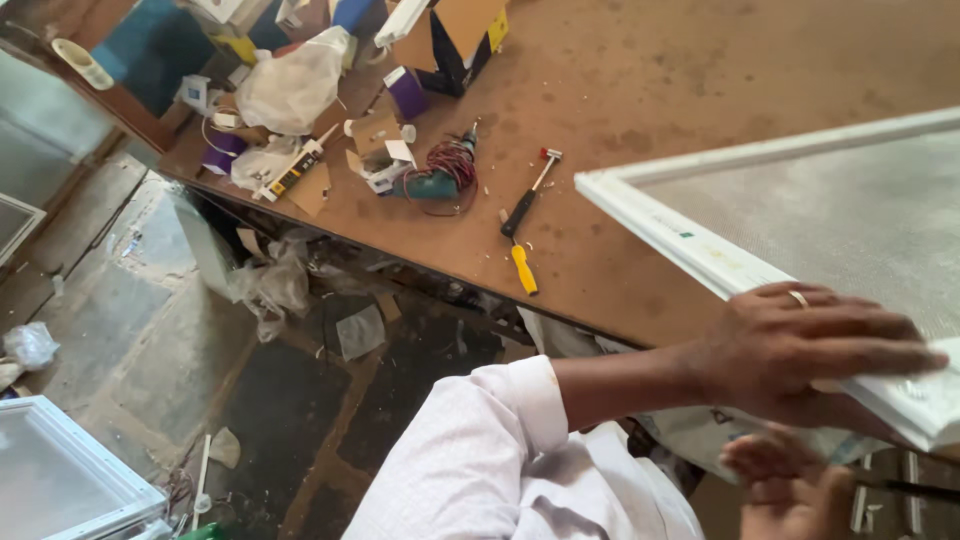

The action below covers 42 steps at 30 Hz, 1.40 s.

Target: The person holds a yellow-handled chisel against the edge of a white window frame with mesh screen and taps it with a small hammer to trim the frame edge, working along the corner. The person then lifts and repositions the frame on the workbench and resumes chiseling.

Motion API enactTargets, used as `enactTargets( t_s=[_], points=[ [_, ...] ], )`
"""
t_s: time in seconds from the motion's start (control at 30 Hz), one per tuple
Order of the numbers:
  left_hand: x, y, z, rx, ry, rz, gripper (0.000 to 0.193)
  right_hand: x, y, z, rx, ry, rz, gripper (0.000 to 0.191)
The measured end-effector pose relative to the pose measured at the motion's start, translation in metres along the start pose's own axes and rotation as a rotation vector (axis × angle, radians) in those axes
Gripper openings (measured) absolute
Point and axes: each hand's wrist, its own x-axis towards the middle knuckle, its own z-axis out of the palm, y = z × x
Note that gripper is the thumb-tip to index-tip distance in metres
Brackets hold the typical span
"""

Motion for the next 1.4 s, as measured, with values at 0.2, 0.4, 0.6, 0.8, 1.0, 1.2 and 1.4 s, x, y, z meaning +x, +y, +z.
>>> enactTargets(
  t_s=[0.2,0.4,0.6,0.8,1.0,1.2,1.4],
  points=[
    [0.014,-0.018,-0.018,-0.194,0.235,-0.397,0.055,0.023,0.052,-0.008,0.117,0.129,0.474,0.061],
    [0.063,-0.053,-0.028,-0.793,0.528,-0.530,0.037,0.056,0.092,0.046,-0.108,0.584,0.622,0.052],
    [0.028,-0.076,-0.114,-0.730,0.749,-0.723,0.054,0.061,0.087,0.051,-0.138,0.710,0.600,0.091],
    [-0.028,-0.034,-0.154,-0.547,0.672,-0.878,0.061,0.043,0.070,0.002,0.135,0.385,0.214,0.085],
    [-0.102,-0.010,-0.135,-0.306,0.627,-1.141,0.061,-0.006,0.040,-0.080,-0.136,0.502,0.263,0.068],
    [-0.137,-0.015,-0.142,-0.415,0.724,-1.294,0.059,-0.047,0.032,-0.104,-0.229,0.665,0.369,0.067],
    [-0.175,-0.062,-0.168,-0.464,0.758,-1.543,0.056,-0.104,0.085,-0.069,-0.435,0.911,0.299,0.068]
  ],
)
